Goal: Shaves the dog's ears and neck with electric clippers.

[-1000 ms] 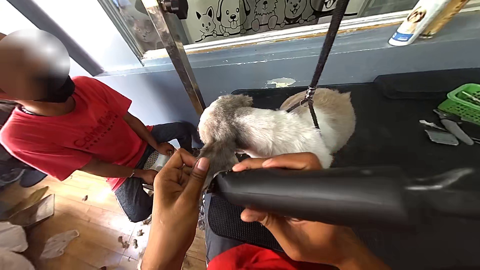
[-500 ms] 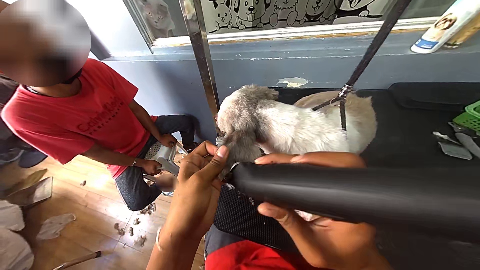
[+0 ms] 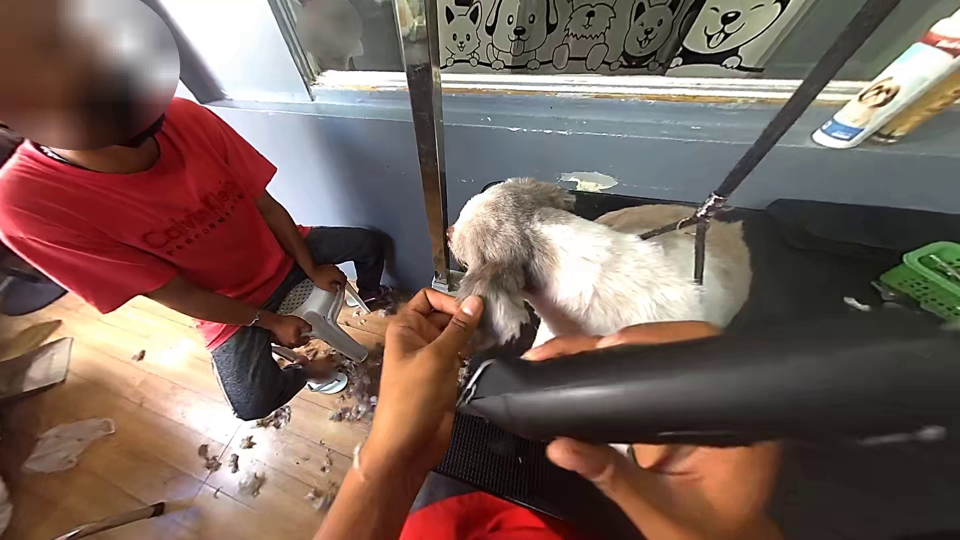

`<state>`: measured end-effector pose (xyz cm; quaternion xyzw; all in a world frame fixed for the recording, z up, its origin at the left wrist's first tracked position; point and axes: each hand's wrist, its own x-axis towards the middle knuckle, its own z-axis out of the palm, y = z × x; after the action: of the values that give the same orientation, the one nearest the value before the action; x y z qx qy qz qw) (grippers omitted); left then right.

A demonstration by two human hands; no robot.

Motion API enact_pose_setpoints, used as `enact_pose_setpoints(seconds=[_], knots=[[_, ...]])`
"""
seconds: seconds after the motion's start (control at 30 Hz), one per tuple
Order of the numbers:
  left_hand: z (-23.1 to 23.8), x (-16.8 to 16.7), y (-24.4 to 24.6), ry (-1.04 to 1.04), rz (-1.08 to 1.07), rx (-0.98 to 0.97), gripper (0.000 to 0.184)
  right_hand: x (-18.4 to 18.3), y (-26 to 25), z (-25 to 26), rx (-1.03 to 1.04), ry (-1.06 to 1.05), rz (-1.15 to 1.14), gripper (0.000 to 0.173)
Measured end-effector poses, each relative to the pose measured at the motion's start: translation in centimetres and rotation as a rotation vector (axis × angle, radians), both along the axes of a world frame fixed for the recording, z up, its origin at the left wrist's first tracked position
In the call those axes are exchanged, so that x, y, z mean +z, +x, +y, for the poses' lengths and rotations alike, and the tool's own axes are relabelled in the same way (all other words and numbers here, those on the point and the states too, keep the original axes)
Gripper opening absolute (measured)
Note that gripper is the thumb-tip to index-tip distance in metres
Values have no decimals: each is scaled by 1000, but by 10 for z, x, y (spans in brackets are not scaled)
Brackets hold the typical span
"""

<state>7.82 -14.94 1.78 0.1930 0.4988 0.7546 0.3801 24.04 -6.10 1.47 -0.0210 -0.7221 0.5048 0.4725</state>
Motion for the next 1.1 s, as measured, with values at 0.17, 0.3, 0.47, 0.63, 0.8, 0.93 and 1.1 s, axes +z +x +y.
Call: enact_pose_setpoints(seconds=[0.17,0.3,0.47,0.63,0.8,0.93,1.1], knots=[[35,-11,18,63,-138,100,28,31,13,13,-261,49,3,59],[53,-6,28,67,-159,212,26,48,14,22,-369,141,-9,60],[58,-10,34,180,-187,345,11,59,-3,21,-588,236,29,67],[54,-25,35,276,-304,327,17,66,-33,25,-656,339,-23,71],[48,-29,38,289,-365,247,46,63,-49,28,-780,394,-143,66],[44,-31,46,295,-328,228,49,59,-52,31,-823,466,-229,60],[42,-27,59,287,-340,279,48,47,-64,19,-754,470,-299,53]])
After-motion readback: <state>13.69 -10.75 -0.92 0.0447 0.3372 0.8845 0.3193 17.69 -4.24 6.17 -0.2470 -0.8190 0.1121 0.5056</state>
